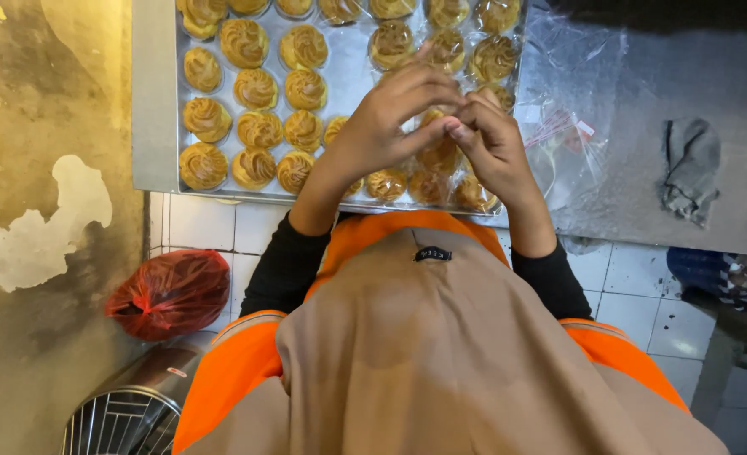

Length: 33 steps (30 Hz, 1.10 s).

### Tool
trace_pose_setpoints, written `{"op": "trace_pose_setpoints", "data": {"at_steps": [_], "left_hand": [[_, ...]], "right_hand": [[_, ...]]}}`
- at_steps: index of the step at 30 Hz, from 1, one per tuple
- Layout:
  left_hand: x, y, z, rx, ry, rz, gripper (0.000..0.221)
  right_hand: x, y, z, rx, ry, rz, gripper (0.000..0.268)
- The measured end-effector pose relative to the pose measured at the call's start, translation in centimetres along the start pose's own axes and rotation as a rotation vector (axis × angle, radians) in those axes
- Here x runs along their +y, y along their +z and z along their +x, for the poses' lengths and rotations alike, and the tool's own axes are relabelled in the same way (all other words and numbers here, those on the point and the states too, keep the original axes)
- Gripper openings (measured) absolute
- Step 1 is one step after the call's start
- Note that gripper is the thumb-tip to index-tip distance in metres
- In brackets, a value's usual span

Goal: Individually bagging choux pastries from a large metal tray.

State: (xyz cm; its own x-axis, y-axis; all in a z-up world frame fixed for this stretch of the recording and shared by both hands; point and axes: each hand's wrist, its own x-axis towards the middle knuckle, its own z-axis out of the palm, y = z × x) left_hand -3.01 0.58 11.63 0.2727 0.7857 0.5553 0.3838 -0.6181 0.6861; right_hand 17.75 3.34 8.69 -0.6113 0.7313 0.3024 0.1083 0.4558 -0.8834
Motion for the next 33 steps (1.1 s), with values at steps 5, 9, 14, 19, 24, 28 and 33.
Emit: {"op": "trace_pose_setpoints", "data": {"at_steps": [5,9,14,19,24,28,33], "left_hand": [[0.7,0.4,0.3,0.066,0.067,-0.085,0.010],[2.2,0.8,0.6,0.093,0.011,-0.131,0.005],[2.2,1.2,0.8,0.031,-0.045,-0.134,0.012],[2.3,1.5,0.5,0.067,-0.049,-0.112,0.007],[-2.6,2.5,-1.3,0.229,-0.229,-0.318,0.005],[-7.4,0.4,-3.1,0.674,-0.236,-0.986,0.009],[-11.3,2.3,-5.3,0.842,-0.358,-0.988,0.015]], "right_hand": [[-2.1,-0.9,-0.2,0.164,-0.095,-0.288,0.006],[-2.1,-1.1,-0.3,0.242,-0.149,-0.344,0.007],[-1.8,-1.2,-0.7,0.267,-0.150,-0.339,0.004],[-1.8,-1.0,-0.8,0.259,-0.169,-0.342,0.003],[0.1,-1.2,-1.0,0.357,-0.135,-0.285,0.013],[-0.6,-1.4,-0.5,0.395,-0.063,-0.090,0.020],[-0.2,-1.1,-0.1,0.384,-0.045,-0.041,0.017]]}}
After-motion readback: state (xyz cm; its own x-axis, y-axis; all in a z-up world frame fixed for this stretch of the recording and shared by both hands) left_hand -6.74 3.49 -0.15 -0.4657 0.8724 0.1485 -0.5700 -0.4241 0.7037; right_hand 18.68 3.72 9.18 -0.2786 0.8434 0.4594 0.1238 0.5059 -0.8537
